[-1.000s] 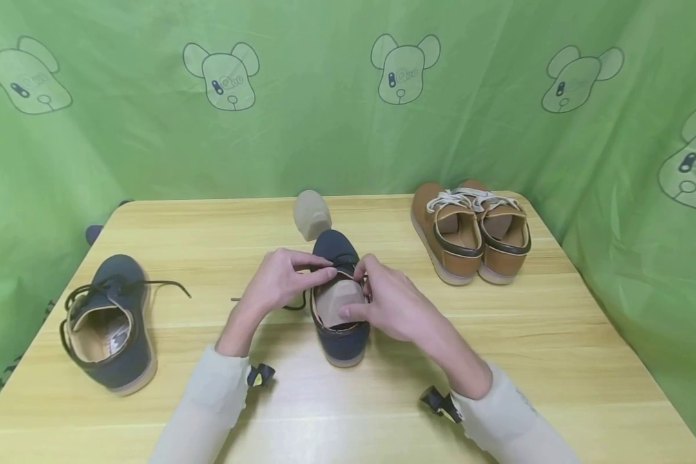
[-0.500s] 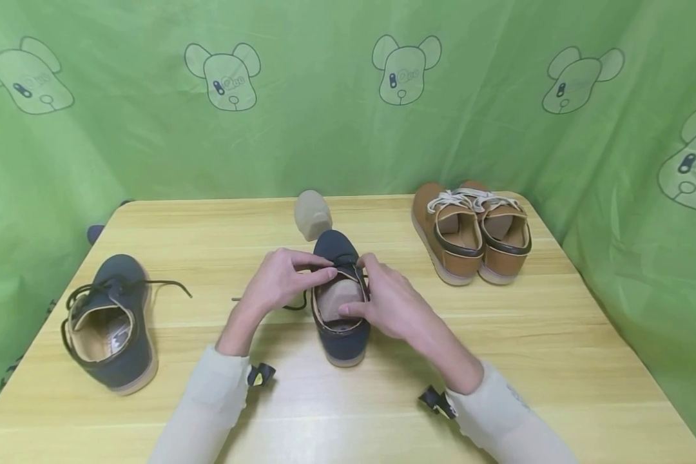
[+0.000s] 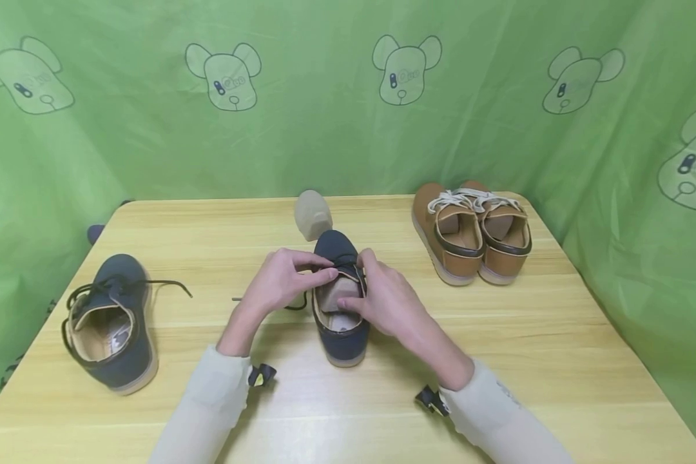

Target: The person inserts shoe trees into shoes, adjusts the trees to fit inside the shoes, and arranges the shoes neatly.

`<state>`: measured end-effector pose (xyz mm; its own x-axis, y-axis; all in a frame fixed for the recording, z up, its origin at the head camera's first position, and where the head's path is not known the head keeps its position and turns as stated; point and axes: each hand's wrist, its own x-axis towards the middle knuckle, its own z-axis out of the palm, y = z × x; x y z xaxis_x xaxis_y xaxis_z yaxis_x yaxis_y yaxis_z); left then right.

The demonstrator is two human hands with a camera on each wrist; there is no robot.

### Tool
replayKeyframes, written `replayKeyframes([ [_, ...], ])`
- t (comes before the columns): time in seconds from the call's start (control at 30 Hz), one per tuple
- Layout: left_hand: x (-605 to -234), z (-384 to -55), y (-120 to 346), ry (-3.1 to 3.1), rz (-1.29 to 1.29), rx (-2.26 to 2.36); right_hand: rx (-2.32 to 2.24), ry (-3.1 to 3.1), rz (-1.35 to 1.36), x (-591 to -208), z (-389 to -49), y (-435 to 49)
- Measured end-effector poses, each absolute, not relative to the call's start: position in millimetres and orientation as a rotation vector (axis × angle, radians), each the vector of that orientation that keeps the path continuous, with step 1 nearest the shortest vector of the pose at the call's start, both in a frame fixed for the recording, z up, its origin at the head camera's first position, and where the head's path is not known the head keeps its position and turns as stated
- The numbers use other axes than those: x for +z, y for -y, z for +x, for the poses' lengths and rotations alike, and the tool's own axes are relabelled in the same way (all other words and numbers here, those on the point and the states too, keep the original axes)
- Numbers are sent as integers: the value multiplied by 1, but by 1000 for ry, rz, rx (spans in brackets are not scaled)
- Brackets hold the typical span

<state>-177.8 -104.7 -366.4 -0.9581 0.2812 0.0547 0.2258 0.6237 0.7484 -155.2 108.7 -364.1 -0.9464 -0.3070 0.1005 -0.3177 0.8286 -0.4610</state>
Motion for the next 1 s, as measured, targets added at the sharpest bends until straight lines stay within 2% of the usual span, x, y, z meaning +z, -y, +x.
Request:
replayKeyframes([
  [0.47,-365,-176,104,-2760,470,1237,757,2970,432,-375,-164,-109],
  [1.0,-364,-166,86,-2800,317,1115,757,3029,424,-372,-165,-112],
])
